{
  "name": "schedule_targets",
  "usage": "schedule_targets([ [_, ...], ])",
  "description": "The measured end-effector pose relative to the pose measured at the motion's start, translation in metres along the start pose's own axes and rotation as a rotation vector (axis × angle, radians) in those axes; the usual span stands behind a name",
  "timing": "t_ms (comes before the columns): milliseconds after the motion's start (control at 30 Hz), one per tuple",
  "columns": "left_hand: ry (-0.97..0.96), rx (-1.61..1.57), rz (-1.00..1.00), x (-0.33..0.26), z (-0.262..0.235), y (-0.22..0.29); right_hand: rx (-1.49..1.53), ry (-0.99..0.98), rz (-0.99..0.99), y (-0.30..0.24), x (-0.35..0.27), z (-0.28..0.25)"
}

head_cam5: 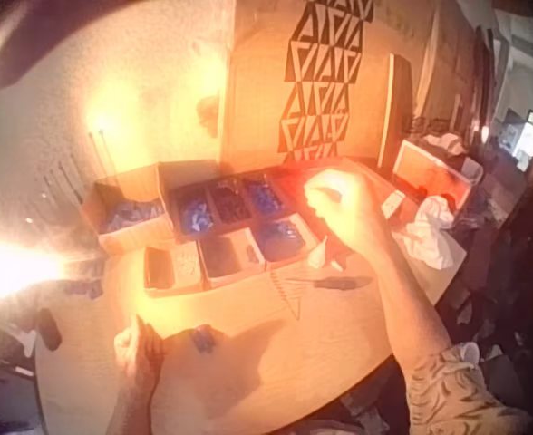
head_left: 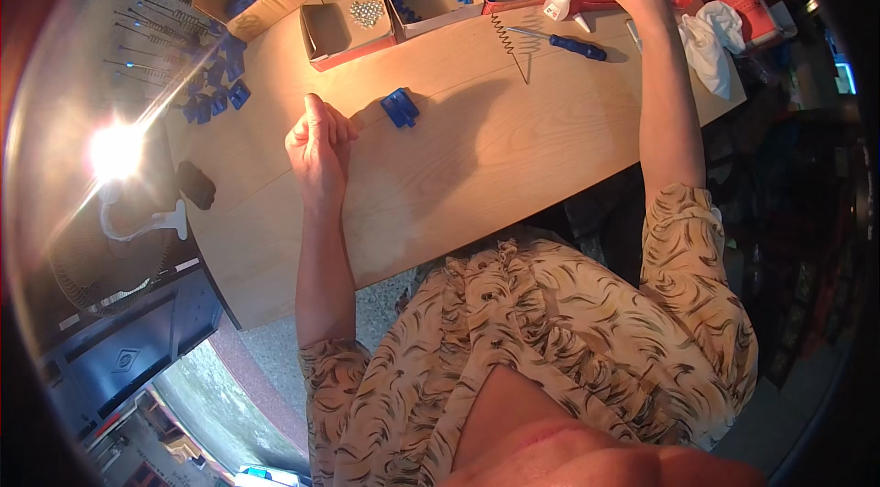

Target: The person assembles small electronic components by winding a copper coil, applying glue from a bottle, and securing a blue plastic housing with metal screws using a screwdriver.

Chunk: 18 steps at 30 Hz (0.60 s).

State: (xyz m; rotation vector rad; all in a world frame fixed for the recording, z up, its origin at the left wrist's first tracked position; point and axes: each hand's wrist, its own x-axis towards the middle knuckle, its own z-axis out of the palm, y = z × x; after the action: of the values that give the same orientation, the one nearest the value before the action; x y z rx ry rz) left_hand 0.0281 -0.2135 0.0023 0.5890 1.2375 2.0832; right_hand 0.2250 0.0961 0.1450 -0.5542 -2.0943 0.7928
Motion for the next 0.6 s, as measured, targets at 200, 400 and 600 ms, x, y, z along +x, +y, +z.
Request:
schedule_targets([
  [200,-0.003,0.247,-0.021,0.0,0.002,-0.005,-0.385,-0.141,-0.232,0.053,0.065,0.017],
  [400,0.027,0.459,0.015,0.004,0.001,-0.015,-0.249,-0.165,-0.229,0.066,0.072,0.052],
  [600,0.015,0.496,0.012,0.008,-0.001,-0.012,-0.081,-0.205,-0.212,0.072,0.07,0.094],
])
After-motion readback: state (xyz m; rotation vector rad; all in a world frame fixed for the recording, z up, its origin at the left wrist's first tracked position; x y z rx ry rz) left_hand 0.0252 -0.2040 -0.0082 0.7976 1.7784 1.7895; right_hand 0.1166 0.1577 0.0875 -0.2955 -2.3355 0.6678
